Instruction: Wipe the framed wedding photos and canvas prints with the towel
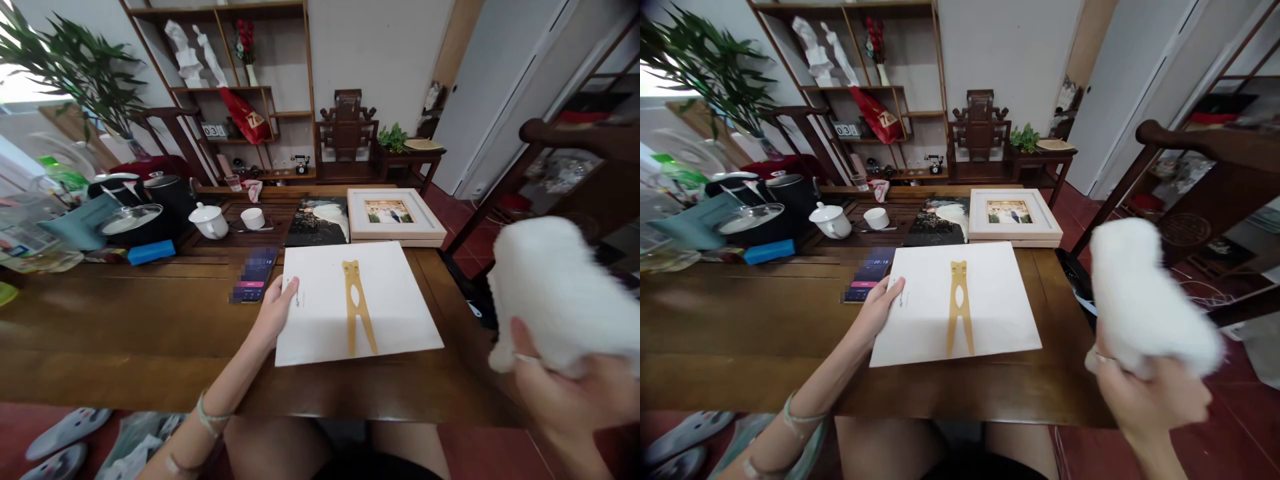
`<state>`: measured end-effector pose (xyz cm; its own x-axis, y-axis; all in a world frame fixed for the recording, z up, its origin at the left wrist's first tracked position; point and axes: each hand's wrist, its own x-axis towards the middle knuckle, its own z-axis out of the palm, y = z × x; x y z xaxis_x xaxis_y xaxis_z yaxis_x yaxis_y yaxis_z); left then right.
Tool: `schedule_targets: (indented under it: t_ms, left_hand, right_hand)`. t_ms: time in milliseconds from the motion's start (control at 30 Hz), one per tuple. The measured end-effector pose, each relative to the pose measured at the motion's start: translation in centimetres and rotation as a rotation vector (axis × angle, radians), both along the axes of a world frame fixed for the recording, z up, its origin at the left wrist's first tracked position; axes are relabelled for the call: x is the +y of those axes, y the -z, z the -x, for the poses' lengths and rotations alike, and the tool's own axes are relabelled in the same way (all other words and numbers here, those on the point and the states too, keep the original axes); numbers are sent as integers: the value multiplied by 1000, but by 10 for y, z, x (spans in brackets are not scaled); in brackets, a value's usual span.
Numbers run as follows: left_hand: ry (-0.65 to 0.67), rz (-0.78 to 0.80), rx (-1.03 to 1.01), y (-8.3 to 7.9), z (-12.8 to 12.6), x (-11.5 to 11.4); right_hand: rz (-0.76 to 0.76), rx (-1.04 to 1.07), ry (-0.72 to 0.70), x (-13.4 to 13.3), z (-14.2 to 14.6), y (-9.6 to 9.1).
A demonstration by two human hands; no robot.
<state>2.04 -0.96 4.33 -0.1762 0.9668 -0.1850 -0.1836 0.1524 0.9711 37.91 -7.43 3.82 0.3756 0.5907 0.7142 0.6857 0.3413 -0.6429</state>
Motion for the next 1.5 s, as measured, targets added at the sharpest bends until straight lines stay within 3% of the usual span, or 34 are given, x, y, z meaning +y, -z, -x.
schedule_targets:
  t_ms: [167,267,467,700,833,1000,1267,1500]
  left_hand:
    - [59,36,17,14,-1,10]
    - [82,39,27,19,-2,15]
    - [85,61,41,24,-2,22]
    - [135,118,102,29,-2,25]
    - [108,59,302,31,5,28]
    - [176,-49,651,30,11,28]
    - [68,-215,826,23,-1,19]
    - [153,-247,1138,29,-5,17]
  right_hand:
    - [-181,-781,-422,22,29,-11]
    - [-147,-923,-575,37,50,-5]
    - [-85,-931,-667,51,64,18]
    - [-90,-951,-669,56,60,23]
    - [-92,-935,-670,63,55,25]
    - [-72,-888,-664,67,54,27]
    - [-46,-857,-662,69,53,33]
    - [-26,-878,-658,70,49,34]
